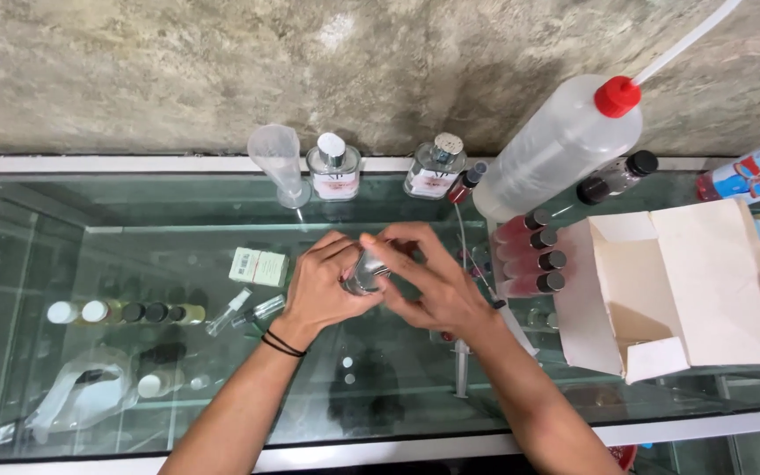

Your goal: Measuring and transferring perfume liquid from a large container into smaller bottles using a syringe and funnel.

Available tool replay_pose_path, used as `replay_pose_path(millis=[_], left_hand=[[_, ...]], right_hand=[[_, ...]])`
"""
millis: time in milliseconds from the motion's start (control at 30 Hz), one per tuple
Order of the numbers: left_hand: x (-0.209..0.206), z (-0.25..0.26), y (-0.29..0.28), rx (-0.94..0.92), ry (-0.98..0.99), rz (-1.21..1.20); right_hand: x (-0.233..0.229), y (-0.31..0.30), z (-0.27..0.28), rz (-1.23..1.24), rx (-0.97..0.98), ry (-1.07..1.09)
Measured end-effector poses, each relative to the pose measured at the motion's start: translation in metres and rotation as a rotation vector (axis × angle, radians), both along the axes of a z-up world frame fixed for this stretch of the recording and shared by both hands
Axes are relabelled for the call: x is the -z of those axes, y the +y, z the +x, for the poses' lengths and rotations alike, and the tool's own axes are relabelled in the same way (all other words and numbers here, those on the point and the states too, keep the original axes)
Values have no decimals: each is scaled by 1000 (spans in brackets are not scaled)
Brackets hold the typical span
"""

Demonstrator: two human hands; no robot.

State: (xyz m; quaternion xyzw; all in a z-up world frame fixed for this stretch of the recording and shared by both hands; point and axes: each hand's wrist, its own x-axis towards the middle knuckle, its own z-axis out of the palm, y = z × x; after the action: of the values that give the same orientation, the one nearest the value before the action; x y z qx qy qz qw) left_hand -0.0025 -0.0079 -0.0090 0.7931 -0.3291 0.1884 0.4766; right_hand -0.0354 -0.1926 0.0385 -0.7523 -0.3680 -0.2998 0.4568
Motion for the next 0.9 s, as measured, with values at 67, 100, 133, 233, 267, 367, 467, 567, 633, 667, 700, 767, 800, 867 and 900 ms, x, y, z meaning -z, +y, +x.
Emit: replay_pose_path(millis=[67, 100, 133, 233, 267, 367, 467, 567, 633, 667, 700, 767, 800, 867, 900], left_hand=[[-3, -2, -1, -7, -9, -3], [-5, -2, -2, -9, -23, -8], [-5, -2, -2, -15, -21, -8], [-6, -3, -2, -10, -28, -19], [-6, -3, -2, -11, -25, -21], [-9, -4, -2, -13, -13, -18], [-11, -4, -3, -18, -11, -16], [-8, -2, -3, -19, -17, -10], [-3, -3, -2, -21, -10, -3], [0, -2, -1, -14, 1, -4], [3, -2, 1, -7, 13, -4], [7, -2, 2, 10, 30, -5], [8, -1, 3, 26, 38, -7], [5, 0, 2, 37, 47, -6], [4, 1, 2, 47, 53, -3]], right_hand=[[-5, -7, 1, -10, 25, -6], [-8, -11, 2, -22, 54, -15], [2, -14, 4, -21, 48, -14], [12, -17, 7, 159, 23, 9], [3, -15, 5, 92, 53, -1], [-6, -11, 2, 24, 69, -29], [-9, -4, 3, 13, 38, -40], [-1, -3, 6, 19, 7, -7], [2, -2, 6, 34, -11, 24], [0, -1, 5, 53, -16, 67], [-3, 1, 4, 73, -21, 111], [-1, 4, 3, 120, -70, 144], [0, 6, 4, 166, -120, 168], [0, 8, -1, 230, -175, 254], [1, 9, -3, 295, -233, 338]])
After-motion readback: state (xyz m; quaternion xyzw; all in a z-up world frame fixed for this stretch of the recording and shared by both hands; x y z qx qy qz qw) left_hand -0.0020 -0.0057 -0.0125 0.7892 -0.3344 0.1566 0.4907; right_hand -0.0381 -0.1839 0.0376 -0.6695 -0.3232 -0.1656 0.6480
